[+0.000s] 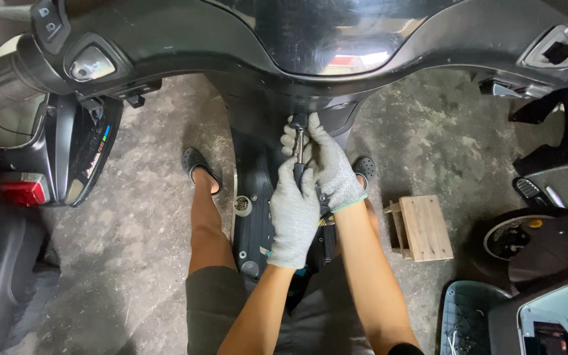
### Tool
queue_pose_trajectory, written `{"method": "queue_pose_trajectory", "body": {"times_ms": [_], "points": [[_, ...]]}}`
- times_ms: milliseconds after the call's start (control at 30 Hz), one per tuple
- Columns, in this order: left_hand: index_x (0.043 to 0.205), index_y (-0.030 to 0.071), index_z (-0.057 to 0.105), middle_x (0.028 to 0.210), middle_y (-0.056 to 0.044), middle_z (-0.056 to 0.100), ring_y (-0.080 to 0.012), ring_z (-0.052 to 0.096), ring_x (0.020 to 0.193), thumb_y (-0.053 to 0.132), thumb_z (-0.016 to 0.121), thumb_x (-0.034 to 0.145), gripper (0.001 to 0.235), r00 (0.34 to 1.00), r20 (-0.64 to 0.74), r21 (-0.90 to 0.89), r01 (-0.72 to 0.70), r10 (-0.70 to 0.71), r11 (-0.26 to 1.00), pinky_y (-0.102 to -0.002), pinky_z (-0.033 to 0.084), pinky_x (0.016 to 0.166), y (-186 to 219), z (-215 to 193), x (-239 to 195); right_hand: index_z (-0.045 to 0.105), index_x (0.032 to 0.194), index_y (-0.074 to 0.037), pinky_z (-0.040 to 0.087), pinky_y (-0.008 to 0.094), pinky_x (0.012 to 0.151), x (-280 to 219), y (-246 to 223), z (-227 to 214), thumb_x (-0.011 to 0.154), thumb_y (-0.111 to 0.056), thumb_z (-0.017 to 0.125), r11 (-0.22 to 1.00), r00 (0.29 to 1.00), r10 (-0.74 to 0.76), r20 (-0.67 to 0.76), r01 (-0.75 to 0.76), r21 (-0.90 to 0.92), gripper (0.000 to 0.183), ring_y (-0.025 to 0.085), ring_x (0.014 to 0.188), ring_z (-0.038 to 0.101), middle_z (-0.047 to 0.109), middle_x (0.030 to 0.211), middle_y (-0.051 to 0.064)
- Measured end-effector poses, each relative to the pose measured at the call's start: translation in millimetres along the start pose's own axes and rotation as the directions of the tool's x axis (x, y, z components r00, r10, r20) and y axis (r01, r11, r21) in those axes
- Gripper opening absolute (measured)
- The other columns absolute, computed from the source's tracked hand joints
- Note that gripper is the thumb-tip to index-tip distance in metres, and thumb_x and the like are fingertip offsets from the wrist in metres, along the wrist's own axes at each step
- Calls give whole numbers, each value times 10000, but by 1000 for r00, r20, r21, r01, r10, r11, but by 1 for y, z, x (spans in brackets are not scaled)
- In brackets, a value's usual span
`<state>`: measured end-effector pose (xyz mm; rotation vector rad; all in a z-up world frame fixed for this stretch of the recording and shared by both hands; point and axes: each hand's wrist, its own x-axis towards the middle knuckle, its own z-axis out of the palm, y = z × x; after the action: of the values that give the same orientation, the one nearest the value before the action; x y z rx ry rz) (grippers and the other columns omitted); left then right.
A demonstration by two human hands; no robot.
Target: The person works on the front section of a scooter, using a screwdriver and a socket wrench to tighten bolts on the dashboard area. They also handle a small white container filled with screws and a utility knife.
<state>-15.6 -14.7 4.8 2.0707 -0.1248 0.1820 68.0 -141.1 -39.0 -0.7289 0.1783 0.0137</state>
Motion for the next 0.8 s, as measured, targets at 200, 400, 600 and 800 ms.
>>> {"method": "queue_pose_trajectory", "body": {"times_ms": [200, 400, 600, 800], "points": [[1307, 68, 612, 967, -141, 771, -244, 782, 832, 216, 590, 1079, 273, 995, 1, -385, -95, 103, 918, -368, 607, 683, -34, 16, 3, 655, 1190, 14, 587, 357, 718, 5, -3, -6, 1001, -494, 593, 994, 994, 96, 54, -98, 40, 546, 225, 806, 711, 737, 977, 105], [1190, 66, 617, 810, 32, 605, -36, 383, 448, 376, 548, 1006, 367, 692, 721, -686, 705, -36, -182, -181, 252, 347, -23, -10, 11, 654, 1229, -14, 584, 338, 722, -2, -6, 2, 1024, -448, 585, 998, 998, 50, -50, -51, -26, 486, 204, 779, 688, 733, 980, 91], [1220, 25, 635, 814, 30, 590, -29, 425, 490, 410, 554, 1083, 416, 629, 715, -414, 733, 305, -540, -163, 308, 394, -17, -1, 12, 616, 1277, 8, 587, 349, 785, -1, -7, 3, 1040, -411, 568, 998, 996, 41, 77, -45, 47, 484, 205, 832, 695, 724, 1031, 93], [912, 65, 657, 652, 28, 592, -51, 484, 446, 269, 719, 918, 214, 831, 452, -581, 550, -325, 600, -215, 326, 344, 12, -7, 8, 709, 1127, -74, 580, 317, 732, -29, -51, 21, 1003, -454, 517, 742, 929, -235, -287, -20, -670, 443, 177, 804, 716, 775, 968, 93]]}}
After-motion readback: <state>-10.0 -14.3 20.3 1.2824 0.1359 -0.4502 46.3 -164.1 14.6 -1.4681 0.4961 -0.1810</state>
